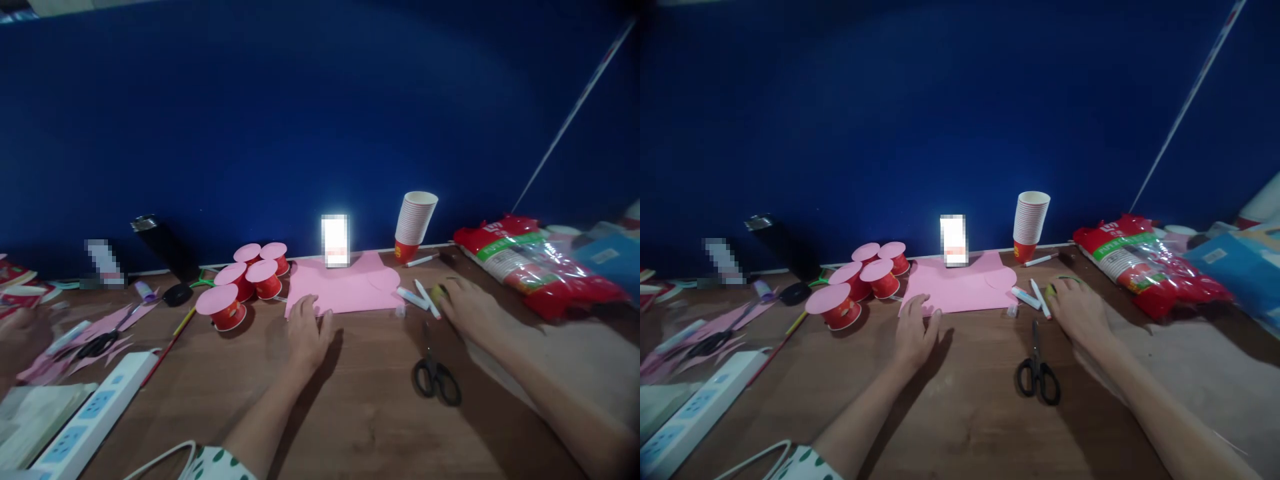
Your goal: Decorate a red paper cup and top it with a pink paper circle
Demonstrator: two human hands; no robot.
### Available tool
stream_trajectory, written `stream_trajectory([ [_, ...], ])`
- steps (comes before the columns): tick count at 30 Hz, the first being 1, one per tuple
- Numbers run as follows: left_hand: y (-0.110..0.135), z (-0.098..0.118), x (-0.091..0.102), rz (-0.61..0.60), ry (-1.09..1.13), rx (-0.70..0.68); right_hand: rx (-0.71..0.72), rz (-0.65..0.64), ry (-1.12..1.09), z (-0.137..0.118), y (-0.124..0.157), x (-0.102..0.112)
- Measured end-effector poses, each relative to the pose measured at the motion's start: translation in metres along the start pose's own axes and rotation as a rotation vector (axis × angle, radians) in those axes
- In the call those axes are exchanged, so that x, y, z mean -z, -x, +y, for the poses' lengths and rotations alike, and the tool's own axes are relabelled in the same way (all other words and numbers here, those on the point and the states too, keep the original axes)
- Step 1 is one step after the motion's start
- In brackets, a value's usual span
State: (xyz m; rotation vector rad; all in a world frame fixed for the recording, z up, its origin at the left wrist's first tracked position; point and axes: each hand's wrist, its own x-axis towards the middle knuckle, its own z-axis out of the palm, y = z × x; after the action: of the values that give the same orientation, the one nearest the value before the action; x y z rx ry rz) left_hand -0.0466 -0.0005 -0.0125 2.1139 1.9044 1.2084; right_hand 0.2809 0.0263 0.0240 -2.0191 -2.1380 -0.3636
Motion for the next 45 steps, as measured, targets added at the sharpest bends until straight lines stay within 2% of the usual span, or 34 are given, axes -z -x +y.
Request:
stream_trajectory([
  [3, -0.007, -0.011, 0.002, 0.003, -0.017, 0.031, -0.088, -0.019, 0.08, 0.031, -0.006, -0.018],
  [8, -0.013, -0.025, 0.002, -0.005, -0.057, 0.071, -0.15, -0.008, 0.107, 0.053, -0.02, -0.017],
  [11, -0.014, -0.027, 0.0, -0.005, -0.074, 0.065, -0.135, 0.043, 0.113, 0.048, -0.036, -0.015],
  [13, -0.013, -0.027, -0.002, -0.007, -0.084, 0.049, -0.05, 0.046, 0.09, 0.036, -0.049, -0.019],
  [16, -0.012, -0.028, -0.004, -0.007, -0.098, 0.037, 0.041, 0.006, 0.044, 0.017, -0.071, -0.031],
  [21, -0.01, -0.029, -0.005, 0.015, -0.113, 0.027, 0.032, -0.071, 0.011, 0.008, -0.098, -0.052],
  [27, -0.01, -0.026, -0.004, -0.012, -0.109, 0.034, 0.061, -0.123, -0.004, 0.02, -0.101, -0.057],
  [34, -0.01, -0.022, -0.001, -0.042, -0.105, 0.06, 0.089, -0.153, -0.064, 0.023, -0.097, -0.043],
  [39, -0.01, -0.023, -0.003, -0.012, -0.111, 0.038, -0.057, -0.142, -0.18, 0.024, -0.098, -0.031],
  [45, -0.008, -0.025, -0.007, 0.013, -0.105, 0.019, -0.419, 0.016, -0.453, -0.01, -0.119, -0.043],
])
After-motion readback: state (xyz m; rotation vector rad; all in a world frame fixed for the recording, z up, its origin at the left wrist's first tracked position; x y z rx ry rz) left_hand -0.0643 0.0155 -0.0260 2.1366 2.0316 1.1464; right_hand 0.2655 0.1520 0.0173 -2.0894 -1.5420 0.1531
